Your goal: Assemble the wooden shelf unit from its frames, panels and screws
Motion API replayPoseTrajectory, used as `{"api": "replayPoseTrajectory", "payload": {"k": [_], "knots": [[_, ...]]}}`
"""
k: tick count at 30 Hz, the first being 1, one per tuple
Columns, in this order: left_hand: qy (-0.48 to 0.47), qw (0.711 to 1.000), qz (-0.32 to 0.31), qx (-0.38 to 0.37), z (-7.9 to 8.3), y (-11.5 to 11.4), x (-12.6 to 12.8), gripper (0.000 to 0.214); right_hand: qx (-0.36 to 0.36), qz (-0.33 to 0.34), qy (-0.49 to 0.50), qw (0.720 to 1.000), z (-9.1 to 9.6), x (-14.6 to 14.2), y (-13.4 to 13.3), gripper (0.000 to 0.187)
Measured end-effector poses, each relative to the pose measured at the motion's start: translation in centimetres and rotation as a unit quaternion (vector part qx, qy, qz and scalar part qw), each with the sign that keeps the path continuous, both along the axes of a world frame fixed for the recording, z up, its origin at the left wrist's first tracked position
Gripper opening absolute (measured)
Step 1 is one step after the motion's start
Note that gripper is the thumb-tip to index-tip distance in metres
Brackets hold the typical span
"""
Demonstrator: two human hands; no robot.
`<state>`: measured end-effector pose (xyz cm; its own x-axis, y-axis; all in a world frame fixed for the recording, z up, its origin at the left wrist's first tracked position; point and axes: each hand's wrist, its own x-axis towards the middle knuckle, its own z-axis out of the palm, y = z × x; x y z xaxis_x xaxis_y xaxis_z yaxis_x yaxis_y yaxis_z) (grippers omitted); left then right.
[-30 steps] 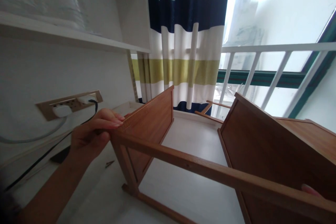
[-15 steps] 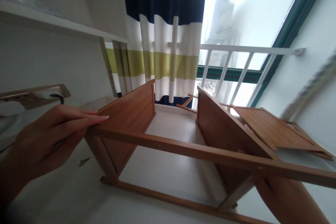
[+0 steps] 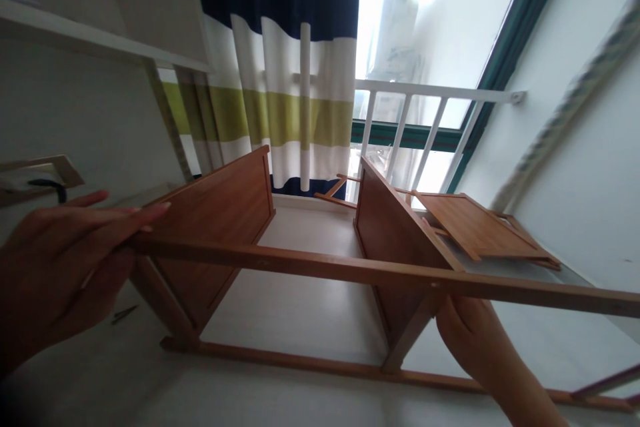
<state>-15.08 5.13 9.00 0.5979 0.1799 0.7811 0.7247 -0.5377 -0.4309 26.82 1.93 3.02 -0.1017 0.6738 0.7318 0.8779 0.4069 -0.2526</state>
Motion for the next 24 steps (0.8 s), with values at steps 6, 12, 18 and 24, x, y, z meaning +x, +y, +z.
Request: {"api": "replayPoseTrajectory", "payload": {"k": [6, 12, 18, 24], "knots": [[-0.003, 0.999, 0.024, 0.025, -0.5, 0.1, 0.1, 0.065, 0.014, 0.041, 0.083, 0.996, -0.2, -1.2, 0.3, 0.053], [-0.026, 0.999, 0.009, 0.034, -1.2, 0.8, -0.4, 0.07, 0.077, 0.09, 0.034, 0.992, 0.4, -1.1, 0.7, 0.059], [-0.048, 0.998, 0.012, 0.036, -1.2, 0.8, 0.0, 0.071, 0.091, 0.139, 0.044, 0.985, 2.2, 0.3, 1.7, 0.044], [-0.143, 0.99, -0.006, -0.006, -2.1, 1.2, 0.0, 0.07, -0.03, 0.195, -0.019, 0.98, 3.2, 1.8, 0.7, 0.044]]}}
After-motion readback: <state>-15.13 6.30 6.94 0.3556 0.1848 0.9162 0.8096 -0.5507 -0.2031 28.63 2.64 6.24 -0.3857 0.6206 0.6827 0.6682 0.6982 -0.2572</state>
